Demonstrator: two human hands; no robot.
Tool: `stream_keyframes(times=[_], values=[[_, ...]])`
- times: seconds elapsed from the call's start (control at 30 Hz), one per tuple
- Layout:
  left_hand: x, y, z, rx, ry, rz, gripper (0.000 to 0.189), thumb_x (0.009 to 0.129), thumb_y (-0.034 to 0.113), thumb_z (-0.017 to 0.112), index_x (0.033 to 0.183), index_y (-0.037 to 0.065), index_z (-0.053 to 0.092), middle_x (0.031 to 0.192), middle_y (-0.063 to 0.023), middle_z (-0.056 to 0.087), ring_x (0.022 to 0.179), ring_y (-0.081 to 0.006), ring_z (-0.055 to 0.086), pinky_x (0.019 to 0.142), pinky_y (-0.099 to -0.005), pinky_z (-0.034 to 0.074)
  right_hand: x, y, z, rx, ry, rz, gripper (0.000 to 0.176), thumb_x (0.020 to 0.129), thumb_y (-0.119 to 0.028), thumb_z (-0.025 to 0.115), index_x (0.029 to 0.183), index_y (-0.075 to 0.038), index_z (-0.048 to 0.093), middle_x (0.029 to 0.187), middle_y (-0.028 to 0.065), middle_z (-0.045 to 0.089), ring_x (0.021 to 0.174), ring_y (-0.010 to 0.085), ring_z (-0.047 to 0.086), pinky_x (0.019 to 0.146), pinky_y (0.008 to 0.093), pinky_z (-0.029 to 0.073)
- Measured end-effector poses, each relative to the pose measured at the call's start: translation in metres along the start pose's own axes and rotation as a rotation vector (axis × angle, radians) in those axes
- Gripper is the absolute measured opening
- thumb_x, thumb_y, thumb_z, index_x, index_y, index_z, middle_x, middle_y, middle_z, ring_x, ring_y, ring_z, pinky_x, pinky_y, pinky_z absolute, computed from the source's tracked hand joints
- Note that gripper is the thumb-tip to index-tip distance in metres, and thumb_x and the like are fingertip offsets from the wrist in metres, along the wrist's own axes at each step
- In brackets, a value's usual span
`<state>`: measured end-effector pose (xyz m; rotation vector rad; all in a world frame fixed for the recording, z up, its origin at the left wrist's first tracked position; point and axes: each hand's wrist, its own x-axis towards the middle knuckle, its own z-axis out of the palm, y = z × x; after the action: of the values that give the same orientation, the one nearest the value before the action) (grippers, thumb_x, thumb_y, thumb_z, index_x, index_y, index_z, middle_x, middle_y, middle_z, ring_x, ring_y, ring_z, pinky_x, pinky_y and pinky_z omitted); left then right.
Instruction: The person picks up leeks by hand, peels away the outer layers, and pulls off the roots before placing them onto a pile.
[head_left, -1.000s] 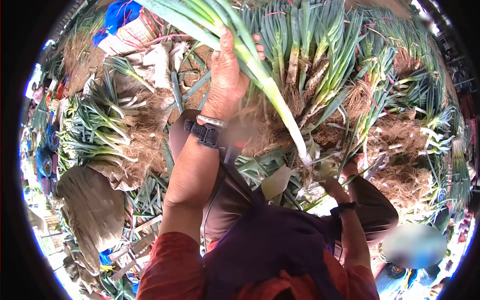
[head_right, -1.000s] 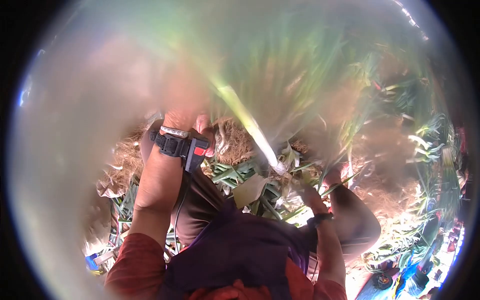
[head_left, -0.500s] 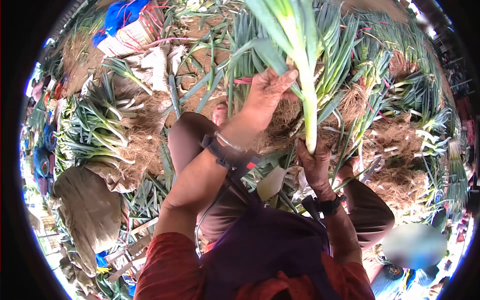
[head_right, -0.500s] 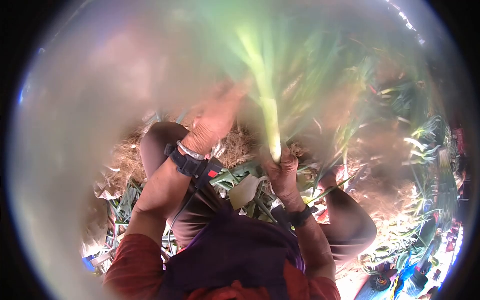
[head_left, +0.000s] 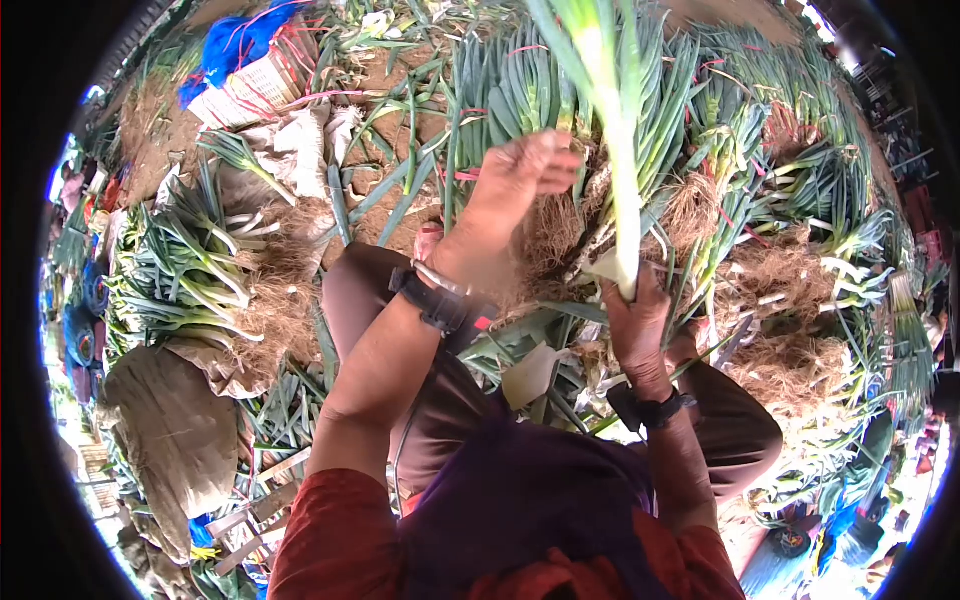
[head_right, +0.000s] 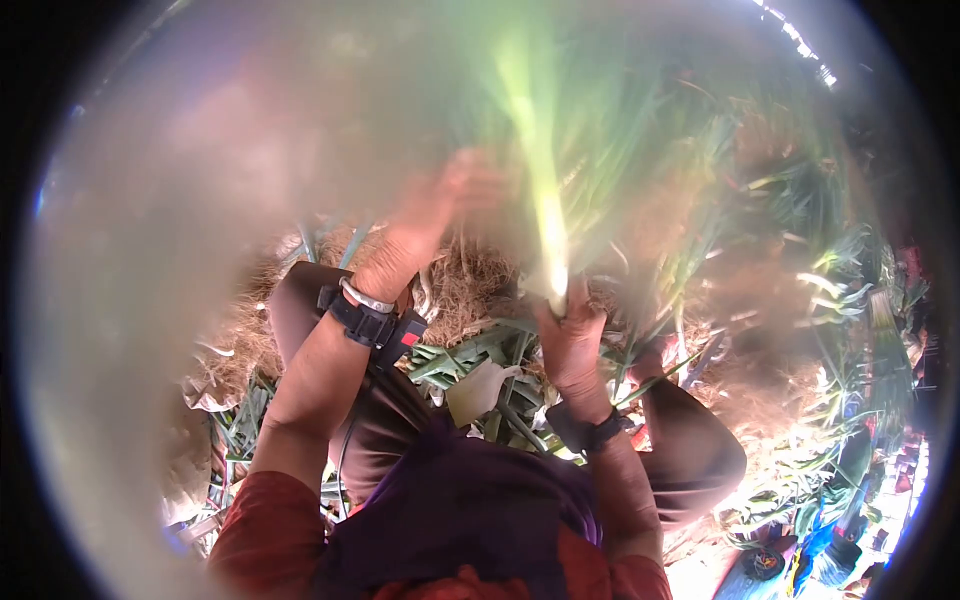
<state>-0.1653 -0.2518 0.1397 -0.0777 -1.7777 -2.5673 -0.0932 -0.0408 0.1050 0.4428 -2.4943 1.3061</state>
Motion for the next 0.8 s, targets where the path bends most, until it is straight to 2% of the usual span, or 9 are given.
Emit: stream_keyframes(times=[0.1,0.2,0.27,0.33,0.43,0.5,0.6,0.73,0.8], values=[[0.008,0.007,0.004,-0.377,0.035,0.109,0.072,0.088,0.059,0.057,0.125,-0.001,0.048,0.099,-0.0150,0.064,0.092,-0.0265,0.065,0.087,-0.0403,0.053,-0.016,0.012,0.021,-0.170,-0.094,0.068,0.029,0.083,-0.005,0.070,0.108,0.000,0.057,0.084,0.0184,0.066,0.073,0.0272,0.069,0.064,0.0360,0.054],[0.014,0.002,-0.001,-0.566,0.097,-0.038,0.076,0.082,0.073,0.051,0.110,0.002,0.051,0.072,-0.0014,0.049,0.061,-0.0158,0.049,0.060,-0.0322,0.046,-0.023,0.021,0.038,-0.035,-0.251,-0.034,0.028,0.084,-0.012,0.071,0.105,0.000,0.057,0.078,0.0153,0.065,0.065,0.0247,0.064,0.061,0.0349,0.052],[0.009,0.010,0.000,-0.624,0.131,-0.085,0.077,0.083,0.074,0.048,0.108,0.001,0.053,0.065,0.0028,0.038,0.054,-0.0107,0.036,0.053,-0.0281,0.038,-0.012,0.014,0.031,0.695,-0.660,0.470,0.033,0.092,-0.028,0.065,0.107,0.001,0.060,0.085,0.0092,0.067,0.064,0.0151,0.060,0.059,0.0280,0.049],[0.003,0.018,-0.003,-0.707,-0.037,-0.111,0.082,0.082,0.076,0.045,0.110,0.000,0.054,0.064,0.0037,0.038,0.052,-0.0090,0.035,0.051,-0.0258,0.036,-0.008,-0.015,0.027,1.106,-0.535,0.550,0.033,0.095,-0.030,0.060,0.107,0.001,0.061,0.087,0.0103,0.067,0.067,0.0154,0.061,0.062,0.0276,0.050],[-0.004,0.018,-0.003,-0.808,-0.261,-0.123,0.087,0.082,0.079,0.041,0.113,-0.002,0.054,0.062,0.0045,0.037,0.049,-0.0071,0.033,0.047,-0.0230,0.033,0.005,-0.026,0.033,1.089,-0.418,0.651,0.028,0.096,-0.027,0.058,0.106,-0.001,0.061,0.087,0.0097,0.067,0.071,0.0152,0.062,0.065,0.0256,0.051],[-0.007,0.022,-0.001,-0.820,-0.313,-0.156,0.083,0.089,0.073,0.036,0.117,-0.003,0.054,0.059,0.0044,0.037,0.045,-0.0057,0.031,0.041,-0.0210,0.029,-0.016,0.049,0.078,0.956,-0.184,0.450,0.024,0.097,-0.025,0.057,0.104,-0.002,0.061,0.084,0.0081,0.065,0.068,0.0145,0.060,0.065,0.0242,0.050],[-0.014,0.034,-0.011,-0.706,-0.286,-0.064,0.077,0.094,0.067,0.032,0.115,-0.003,0.055,0.058,0.0043,0.037,0.043,-0.0067,0.030,0.040,-0.0218,0.029,-0.018,0.070,0.061,-0.260,-0.099,-0.356,0.018,0.097,-0.022,0.055,0.097,-0.005,0.059,0.072,0.0018,0.057,0.054,0.0127,0.049,0.054,0.0252,0.046],[-0.007,0.036,-0.040,-0.709,-0.425,0.147,0.079,0.092,0.070,0.030,0.114,-0.001,0.056,0.060,0.0034,0.037,0.045,-0.0085,0.031,0.044,-0.0234,0.030,-0.058,0.111,0.035,-0.094,-0.085,0.178,0.016,0.093,-0.018,0.052,0.096,-0.003,0.057,0.068,0.0070,0.058,0.054,0.0224,0.055,0.044,0.0336,0.038],[-0.009,0.035,-0.045,-0.672,-0.297,0.142,0.081,0.089,0.074,0.032,0.112,0.000,0.056,0.062,0.0017,0.038,0.050,-0.0097,0.035,0.049,-0.0256,0.034,-0.116,0.183,0.016,-0.676,-0.369,-0.062,0.016,0.087,-0.011,0.051,0.097,-0.003,0.060,0.076,0.0157,0.063,0.069,0.0323,0.063,0.053,0.0438,0.046]])
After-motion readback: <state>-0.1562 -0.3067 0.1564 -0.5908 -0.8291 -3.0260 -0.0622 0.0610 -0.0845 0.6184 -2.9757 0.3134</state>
